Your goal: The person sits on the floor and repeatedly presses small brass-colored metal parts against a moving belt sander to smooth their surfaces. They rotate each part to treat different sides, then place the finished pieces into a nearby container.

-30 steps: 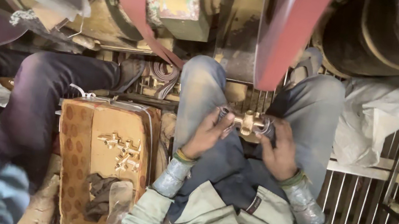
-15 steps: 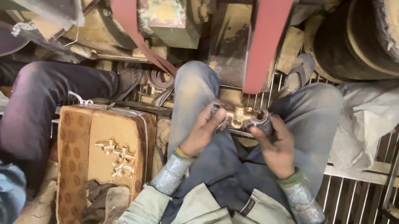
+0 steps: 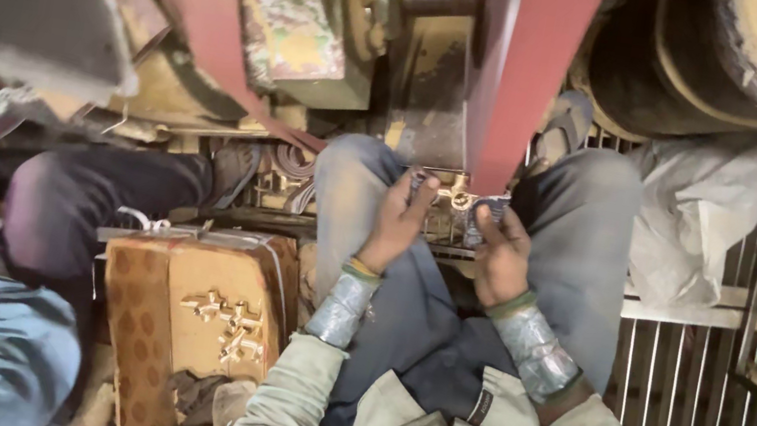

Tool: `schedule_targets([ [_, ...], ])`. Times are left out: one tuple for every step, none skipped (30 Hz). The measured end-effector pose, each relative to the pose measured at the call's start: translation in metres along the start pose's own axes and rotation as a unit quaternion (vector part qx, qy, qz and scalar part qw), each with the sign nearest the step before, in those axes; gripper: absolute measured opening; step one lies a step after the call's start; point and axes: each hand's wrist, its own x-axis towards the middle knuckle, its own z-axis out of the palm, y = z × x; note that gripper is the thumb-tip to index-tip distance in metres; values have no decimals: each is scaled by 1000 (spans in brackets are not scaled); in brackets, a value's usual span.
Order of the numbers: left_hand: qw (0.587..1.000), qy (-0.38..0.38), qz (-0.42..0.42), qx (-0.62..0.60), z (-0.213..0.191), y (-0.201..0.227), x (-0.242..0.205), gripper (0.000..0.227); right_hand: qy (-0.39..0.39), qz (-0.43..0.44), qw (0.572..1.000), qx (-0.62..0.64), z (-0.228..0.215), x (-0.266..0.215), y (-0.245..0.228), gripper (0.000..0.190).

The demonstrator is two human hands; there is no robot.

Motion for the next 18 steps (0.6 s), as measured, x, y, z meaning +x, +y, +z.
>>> schedule_targets([
  [999,14,-8,43,3,5,-2,20,-4,-2,1000,4,-4,3,1,23],
  [996,30,22,82,5,10,-1,20,-10,-4,1000,10,-5,8,4,24],
  [990,45,51,120,7,15,-2,20,-17,-5,1000,16,-7,12,6,25],
  [982,61,81,159,8,19,-4,21,-8,21,999,38,-9,14,8,23],
  [976,70,99,180,10,22,-5,20,0,48,997,59,-12,16,10,21],
  [969,80,119,201,12,24,-6,19,6,73,994,80,-13,19,10,19],
  [961,89,140,220,14,25,-6,18,1,68,994,86,-15,20,11,20],
  [964,89,129,216,15,24,-6,19,-6,63,994,89,-16,22,11,21],
  [966,89,118,212,16,21,-6,20,-13,58,994,93,-16,24,11,22],
  [968,92,108,209,15,17,-5,20,-14,39,997,72,-16,26,10,20],
  [978,80,96,167,14,12,-4,21,-15,19,998,50,-15,24,10,19],
  [986,70,83,124,12,5,-4,22,-17,1,999,29,-14,21,11,18],
  [992,60,69,82,11,-2,-4,23,-12,-21,1000,4,-13,19,11,19],
  [998,46,38,25,10,-10,-4,23,-6,-45,999,-19,-13,17,12,20],
  [999,31,7,-32,9,-18,-3,24,0,-68,997,-42,-12,16,12,21],
  [996,14,-24,-89,8,-25,-2,24,5,-79,995,-59,-12,16,13,19],
  [992,17,-49,-118,8,-30,0,23,11,-90,993,-77,-11,16,13,18],
  [986,17,-75,-146,7,-34,2,21,18,-101,990,-93,-10,16,14,16],
])
